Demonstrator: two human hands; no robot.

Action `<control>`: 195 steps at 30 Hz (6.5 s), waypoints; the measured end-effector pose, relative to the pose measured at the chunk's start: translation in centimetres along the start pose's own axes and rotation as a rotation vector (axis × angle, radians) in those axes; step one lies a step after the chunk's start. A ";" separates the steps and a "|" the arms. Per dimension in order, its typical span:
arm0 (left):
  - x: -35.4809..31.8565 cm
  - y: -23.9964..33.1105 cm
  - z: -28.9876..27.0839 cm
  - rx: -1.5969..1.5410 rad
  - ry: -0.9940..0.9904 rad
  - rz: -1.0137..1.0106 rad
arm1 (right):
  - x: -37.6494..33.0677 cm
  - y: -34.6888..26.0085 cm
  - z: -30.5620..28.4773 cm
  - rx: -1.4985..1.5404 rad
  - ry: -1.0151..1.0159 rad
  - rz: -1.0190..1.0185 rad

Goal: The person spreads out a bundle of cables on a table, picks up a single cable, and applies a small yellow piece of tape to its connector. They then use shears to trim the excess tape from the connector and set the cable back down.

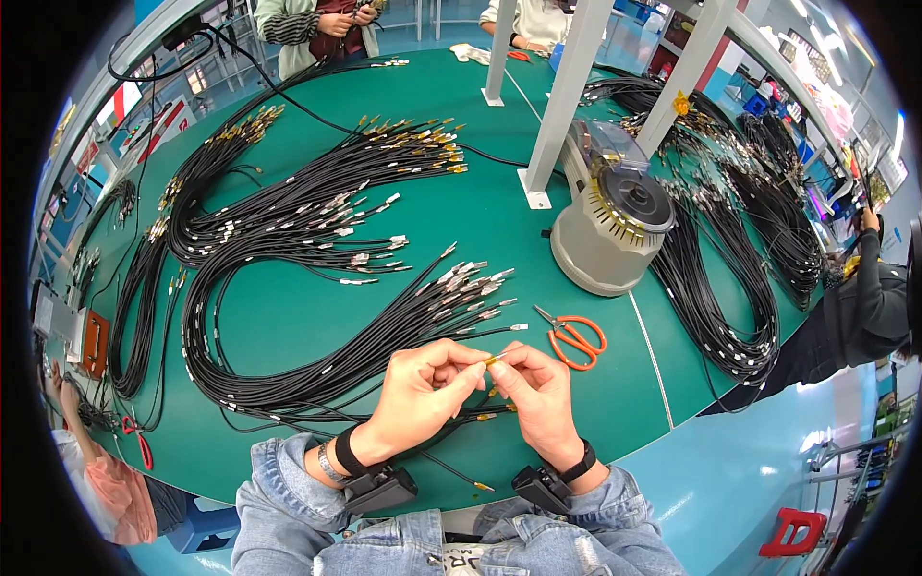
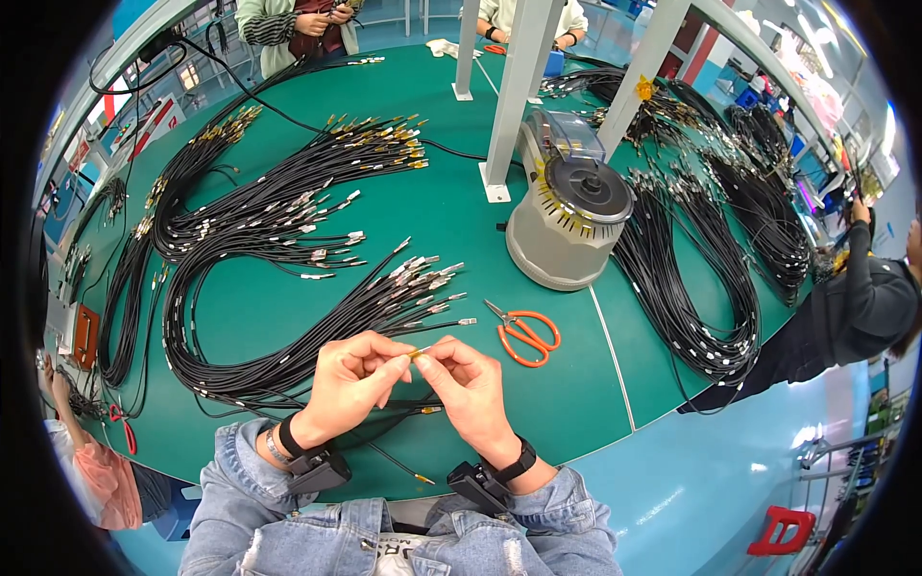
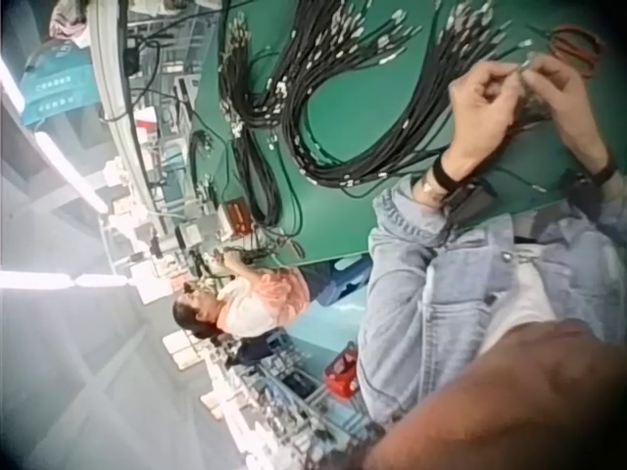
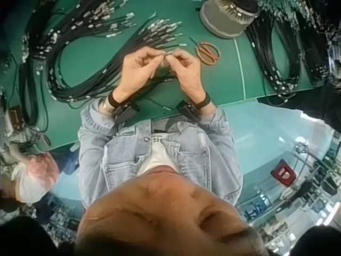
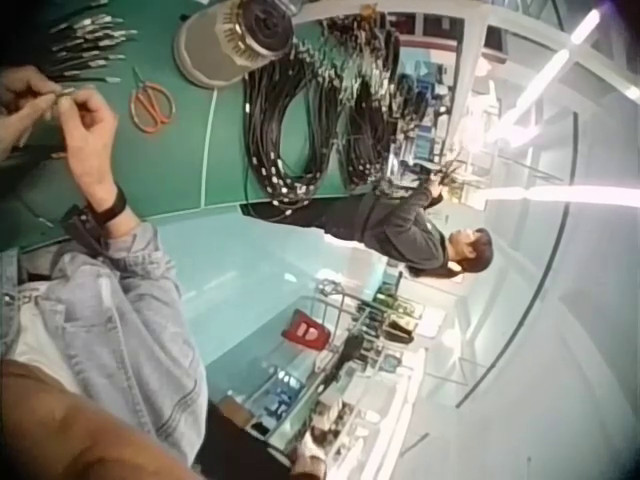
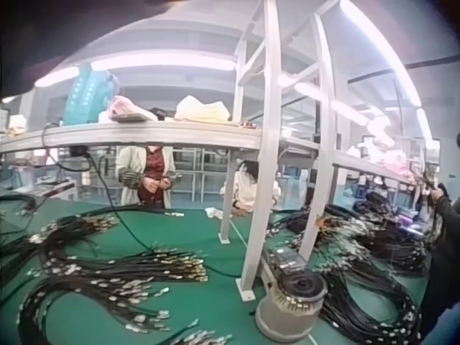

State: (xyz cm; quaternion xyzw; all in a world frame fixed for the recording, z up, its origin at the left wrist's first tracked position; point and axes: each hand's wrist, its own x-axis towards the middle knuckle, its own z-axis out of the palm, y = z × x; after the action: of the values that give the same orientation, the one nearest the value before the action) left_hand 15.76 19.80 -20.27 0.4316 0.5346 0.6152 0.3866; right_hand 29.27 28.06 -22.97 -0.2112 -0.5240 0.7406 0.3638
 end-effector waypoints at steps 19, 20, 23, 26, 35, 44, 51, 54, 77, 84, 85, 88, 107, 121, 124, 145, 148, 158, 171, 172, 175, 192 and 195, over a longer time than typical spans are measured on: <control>0.0 0.2 0.7 0.451 0.100 0.157 | 0.0 0.1 -0.4 0.027 -0.006 0.050; 0.0 0.2 0.7 0.458 0.093 0.145 | 0.0 0.1 -0.4 0.027 -0.007 0.052; 0.0 0.3 0.7 0.458 0.078 0.123 | 0.0 -0.1 -0.3 0.026 -0.011 0.049; -0.1 0.4 0.5 0.441 0.059 0.107 | 0.0 0.0 -0.2 0.022 -0.011 0.043; -0.1 -0.1 0.6 0.420 0.066 0.113 | -0.2 -0.1 -0.4 0.018 -0.051 -0.018; 0.1 -0.5 0.8 0.433 0.101 0.192 | -0.1 -0.3 -0.1 0.040 -0.008 -0.001; 0.0 -0.1 0.8 0.341 0.068 0.121 | -0.1 -0.1 -0.3 0.027 -0.017 0.014; -0.1 0.0 0.7 0.325 0.052 0.096 | -0.1 -0.1 -0.2 0.021 -0.014 0.009; 0.2 1.3 -0.5 0.272 -0.179 -0.005 | 0.0 -0.2 -0.1 0.009 -0.037 -0.076; 0.8 1.3 -1.2 -0.089 -0.345 -0.275 | 0.2 0.6 -0.3 0.107 -0.057 -0.081; 0.9 1.2 -1.3 -0.162 -0.381 -0.319 | 0.2 0.7 -0.5 0.086 -0.075 -0.094; 1.2 0.9 -1.9 -0.259 -0.416 -0.400 | 0.2 0.7 -0.8 0.043 -0.111 -0.118; 1.4 0.6 -0.9 -0.244 -0.340 -0.384 | 0.4 0.7 -1.1 -0.015 -0.075 -0.215; 1.5 0.1 -1.7 -0.362 -0.428 -0.495 | 0.1 0.3 -0.6 0.033 -0.109 -0.200; 1.6 0.3 -2.0 -0.320 -0.443 -0.490 | 0.0 0.3 -0.6 0.089 -0.121 -0.154; 0.9 0.2 -1.1 -0.171 -0.356 -0.334 | 0.3 0.6 -0.7 0.018 -0.102 -0.196; 1.3 -0.8 -1.6 -0.173 -0.414 -0.384 | -0.1 0.9 -0.8 0.013 -0.041 -0.150; 3.2 -4.6 -3.7 1.399 0.065 0.350 | -0.7 -0.3 -5.2 -0.650 0.097 0.147; 3.3 -6.0 -4.8 1.407 0.117 0.425 | 6.2 -9.3 -13.2 -0.582 0.429 -0.232; 3.2 -5.9 -4.7 1.404 0.114 0.427 | 6.8 -9.5 -13.4 -0.500 0.430 -0.186; 3.1 -5.5 -4.7 1.400 0.182 0.480 | 8.4 -9.5 -12.7 -0.372 0.420 -0.107; 3.8 -3.8 -4.8 0.924 0.110 0.343 | 7.7 -8.2 -7.3 0.175 0.118 -0.257; 3.9 -3.3 -3.4 0.418 0.017 0.105 | 6.0 -6.6 -4.1 0.103 0.037 -0.199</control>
State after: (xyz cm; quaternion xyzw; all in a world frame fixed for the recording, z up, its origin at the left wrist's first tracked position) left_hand 11.29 22.74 -23.26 0.5245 0.6303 0.5140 0.2516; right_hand 30.34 36.40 -17.87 -0.1529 -0.4970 0.7227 0.4553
